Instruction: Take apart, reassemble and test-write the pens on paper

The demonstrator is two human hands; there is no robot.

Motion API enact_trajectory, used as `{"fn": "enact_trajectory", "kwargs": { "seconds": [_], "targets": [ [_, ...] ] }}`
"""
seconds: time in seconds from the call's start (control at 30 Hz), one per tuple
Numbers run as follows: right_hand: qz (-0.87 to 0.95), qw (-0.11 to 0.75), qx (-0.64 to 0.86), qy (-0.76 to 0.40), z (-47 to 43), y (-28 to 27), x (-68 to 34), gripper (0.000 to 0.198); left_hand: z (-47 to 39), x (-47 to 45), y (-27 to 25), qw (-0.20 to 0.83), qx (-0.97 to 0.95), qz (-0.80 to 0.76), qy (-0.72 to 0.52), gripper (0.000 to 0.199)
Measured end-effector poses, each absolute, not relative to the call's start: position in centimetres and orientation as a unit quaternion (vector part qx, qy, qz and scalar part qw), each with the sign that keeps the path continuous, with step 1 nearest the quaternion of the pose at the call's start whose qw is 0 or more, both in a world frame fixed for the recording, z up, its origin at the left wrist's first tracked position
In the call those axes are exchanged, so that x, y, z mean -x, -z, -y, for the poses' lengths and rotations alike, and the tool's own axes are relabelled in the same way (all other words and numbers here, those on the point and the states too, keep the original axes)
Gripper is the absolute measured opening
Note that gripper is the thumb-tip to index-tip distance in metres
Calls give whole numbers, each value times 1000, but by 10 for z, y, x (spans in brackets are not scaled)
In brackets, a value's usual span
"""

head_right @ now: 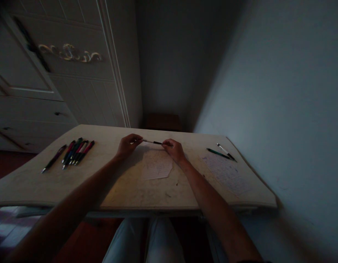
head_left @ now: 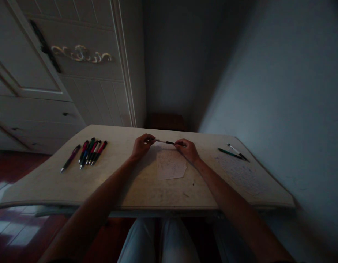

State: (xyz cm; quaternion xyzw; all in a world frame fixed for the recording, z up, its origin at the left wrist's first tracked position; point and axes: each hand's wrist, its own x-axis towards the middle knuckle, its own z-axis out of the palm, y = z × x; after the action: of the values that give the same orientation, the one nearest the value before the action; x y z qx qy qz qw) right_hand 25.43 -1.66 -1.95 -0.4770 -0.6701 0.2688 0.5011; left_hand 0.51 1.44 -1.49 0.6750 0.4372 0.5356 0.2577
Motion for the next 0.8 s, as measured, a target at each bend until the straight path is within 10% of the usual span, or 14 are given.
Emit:
{"fn": "enact_trajectory", "kwargs": {
  "seconds": [0.8],
  "targets": [
    [633, 521, 502, -275, 17, 17, -253, 15, -8, -9, 10, 378, -657, -401, -515, 49]
  ]
}}
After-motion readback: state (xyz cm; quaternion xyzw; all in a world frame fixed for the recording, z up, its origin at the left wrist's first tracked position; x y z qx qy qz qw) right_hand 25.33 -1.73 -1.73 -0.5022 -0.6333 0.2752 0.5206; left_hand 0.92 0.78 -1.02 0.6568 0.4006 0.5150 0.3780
